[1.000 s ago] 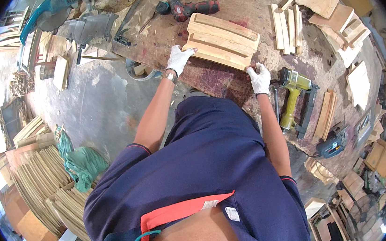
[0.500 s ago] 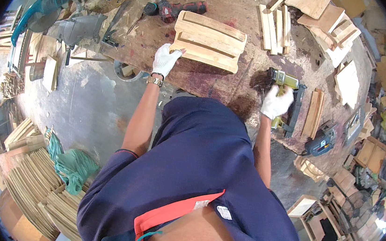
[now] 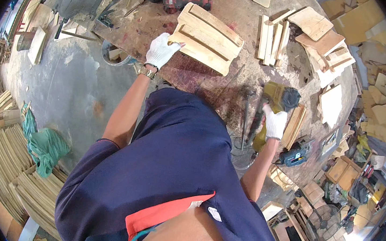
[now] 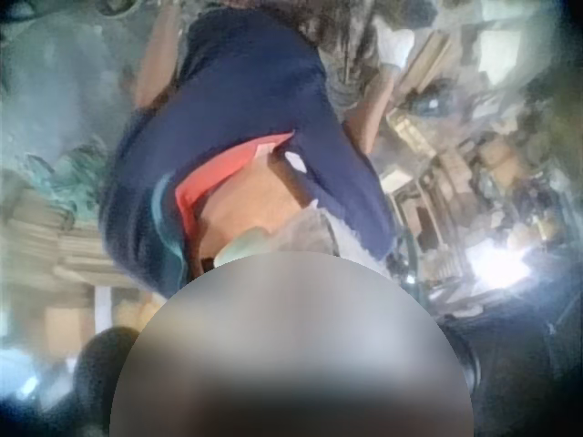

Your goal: The person assembles small wooden pieces on a workbench. They use a hammer to tap pieces into alignment and a nail gun to fasten them together, repeatedly flipping the assembly to work on different sides.

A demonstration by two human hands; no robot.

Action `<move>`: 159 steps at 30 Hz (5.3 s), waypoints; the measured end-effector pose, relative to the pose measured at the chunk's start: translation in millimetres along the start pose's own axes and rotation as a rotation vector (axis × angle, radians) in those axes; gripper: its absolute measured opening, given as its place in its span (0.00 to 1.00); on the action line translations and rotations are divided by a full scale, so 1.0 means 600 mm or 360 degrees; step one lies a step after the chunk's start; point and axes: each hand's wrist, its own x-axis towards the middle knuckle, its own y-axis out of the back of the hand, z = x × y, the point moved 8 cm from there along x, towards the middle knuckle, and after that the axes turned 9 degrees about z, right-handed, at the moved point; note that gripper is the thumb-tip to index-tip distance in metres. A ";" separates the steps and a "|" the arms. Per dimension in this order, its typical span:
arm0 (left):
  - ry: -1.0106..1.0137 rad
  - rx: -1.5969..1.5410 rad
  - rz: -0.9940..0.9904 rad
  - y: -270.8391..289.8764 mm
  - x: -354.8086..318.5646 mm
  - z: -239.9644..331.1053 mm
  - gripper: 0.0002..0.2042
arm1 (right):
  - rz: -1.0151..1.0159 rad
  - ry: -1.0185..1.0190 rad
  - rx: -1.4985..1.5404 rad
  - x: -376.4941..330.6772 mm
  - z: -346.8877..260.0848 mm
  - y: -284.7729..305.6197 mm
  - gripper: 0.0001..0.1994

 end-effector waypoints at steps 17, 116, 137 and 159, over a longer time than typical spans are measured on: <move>0.0045 0.0022 -0.0027 0.000 0.000 0.000 0.29 | -0.0617 0.0227 0.0694 -0.081 -0.109 -0.151 0.11; -0.0064 0.0435 0.0544 -0.142 -0.015 -0.081 0.35 | 0.0624 0.0925 -0.0233 -0.061 -0.133 -0.224 0.12; -0.0036 0.0431 0.0568 -0.139 -0.012 -0.078 0.34 | 0.0234 0.0984 -0.0708 -0.037 -0.108 -0.287 0.12; 0.0083 0.0398 0.0430 -0.148 -0.011 -0.088 0.36 | -0.0217 0.1361 -0.0317 -0.098 -0.179 -0.362 0.14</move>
